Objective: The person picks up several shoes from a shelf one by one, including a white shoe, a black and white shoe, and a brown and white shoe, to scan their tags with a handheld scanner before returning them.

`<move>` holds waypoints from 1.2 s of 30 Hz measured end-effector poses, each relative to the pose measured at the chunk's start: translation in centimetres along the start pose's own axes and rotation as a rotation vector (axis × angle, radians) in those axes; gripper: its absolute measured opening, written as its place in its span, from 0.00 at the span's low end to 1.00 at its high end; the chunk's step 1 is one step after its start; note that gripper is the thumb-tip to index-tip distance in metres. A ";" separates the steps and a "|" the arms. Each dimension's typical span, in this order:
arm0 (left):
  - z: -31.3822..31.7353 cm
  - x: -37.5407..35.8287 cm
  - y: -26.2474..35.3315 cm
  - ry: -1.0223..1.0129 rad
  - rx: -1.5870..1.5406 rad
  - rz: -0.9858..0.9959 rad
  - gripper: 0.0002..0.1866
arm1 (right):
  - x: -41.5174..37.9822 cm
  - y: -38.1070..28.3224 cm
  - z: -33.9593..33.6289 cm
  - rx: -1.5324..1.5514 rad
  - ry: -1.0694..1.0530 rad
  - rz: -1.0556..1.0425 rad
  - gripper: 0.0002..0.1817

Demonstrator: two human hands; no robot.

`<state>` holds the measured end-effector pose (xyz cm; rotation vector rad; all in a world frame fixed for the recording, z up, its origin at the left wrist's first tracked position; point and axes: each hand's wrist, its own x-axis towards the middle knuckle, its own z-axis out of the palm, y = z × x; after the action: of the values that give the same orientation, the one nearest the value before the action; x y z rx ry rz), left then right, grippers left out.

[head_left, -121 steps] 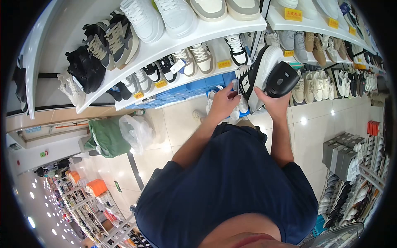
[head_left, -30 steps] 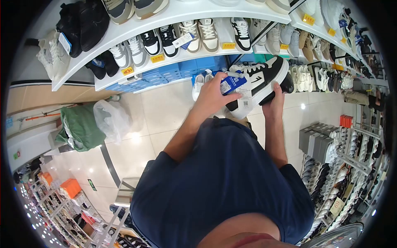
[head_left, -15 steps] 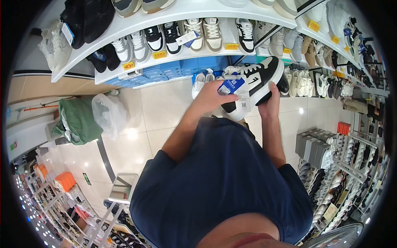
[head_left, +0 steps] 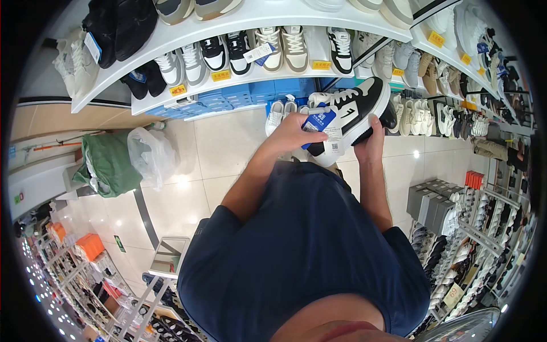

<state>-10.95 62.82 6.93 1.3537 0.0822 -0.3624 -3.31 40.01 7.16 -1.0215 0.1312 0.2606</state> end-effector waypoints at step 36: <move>-1.9 -0.2 -3.6 0.162 -0.863 0.068 0.23 | -0.7 -1.8 -2.5 -0.243 -0.203 0.171 0.31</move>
<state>-11.96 64.14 3.17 0.5255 0.2914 -0.1242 -3.46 36.87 7.47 -1.2198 0.0026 0.5444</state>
